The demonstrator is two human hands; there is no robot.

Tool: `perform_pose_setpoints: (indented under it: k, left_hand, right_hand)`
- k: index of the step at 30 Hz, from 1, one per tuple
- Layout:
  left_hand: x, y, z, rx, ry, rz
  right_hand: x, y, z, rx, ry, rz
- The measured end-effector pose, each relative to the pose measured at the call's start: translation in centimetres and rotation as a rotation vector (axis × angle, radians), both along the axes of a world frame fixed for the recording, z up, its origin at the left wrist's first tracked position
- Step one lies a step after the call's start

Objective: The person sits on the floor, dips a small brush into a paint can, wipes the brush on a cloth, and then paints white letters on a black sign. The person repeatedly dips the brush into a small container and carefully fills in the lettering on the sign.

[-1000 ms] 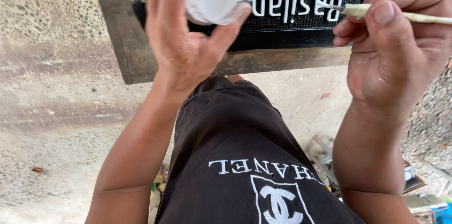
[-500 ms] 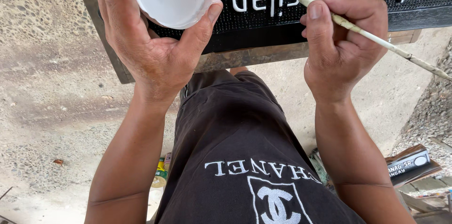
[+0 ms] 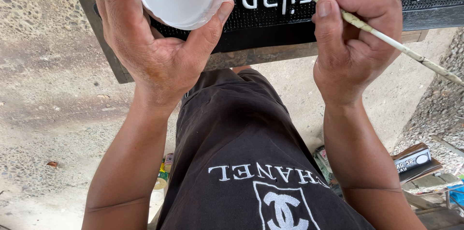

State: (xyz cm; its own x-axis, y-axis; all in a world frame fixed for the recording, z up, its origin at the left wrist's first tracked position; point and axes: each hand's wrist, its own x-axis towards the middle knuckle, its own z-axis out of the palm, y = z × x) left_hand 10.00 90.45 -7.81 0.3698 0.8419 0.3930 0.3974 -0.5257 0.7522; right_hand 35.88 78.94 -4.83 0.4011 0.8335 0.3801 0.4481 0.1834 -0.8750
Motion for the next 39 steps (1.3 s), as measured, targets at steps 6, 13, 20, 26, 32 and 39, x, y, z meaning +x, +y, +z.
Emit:
perform_pose_setpoints:
  k: [6, 13, 20, 26, 32, 39]
  left_hand:
    - [0.07, 0.08, -0.06, 0.013, 0.014, 0.007]
    - [0.13, 0.14, -0.01, 0.018, 0.001, -0.001]
    - [0.21, 0.13, 0.13, 0.018, -0.014, -0.002]
    - [0.4, 0.33, 0.1, 0.043, -0.044, -0.021]
    - [0.55, 0.34, 0.25, 0.034, -0.064, -0.02]
    - [0.74, 0.52, 0.39, 0.063, -0.066, -0.033]
  right_hand:
    - [0.06, -0.21, 0.03, -0.005, 0.04, -0.014]
    - [0.3, -0.12, 0.04, -0.002, 0.004, -0.038]
    - [0.16, -0.13, -0.23, -0.011, 0.017, -0.037]
    - [0.52, -0.14, -0.03, -0.05, -0.023, -0.041]
    - [0.53, -0.44, -0.15, -0.046, -0.015, -0.02]
    - [0.94, -0.46, -0.24, -0.046, -0.025, -0.008]
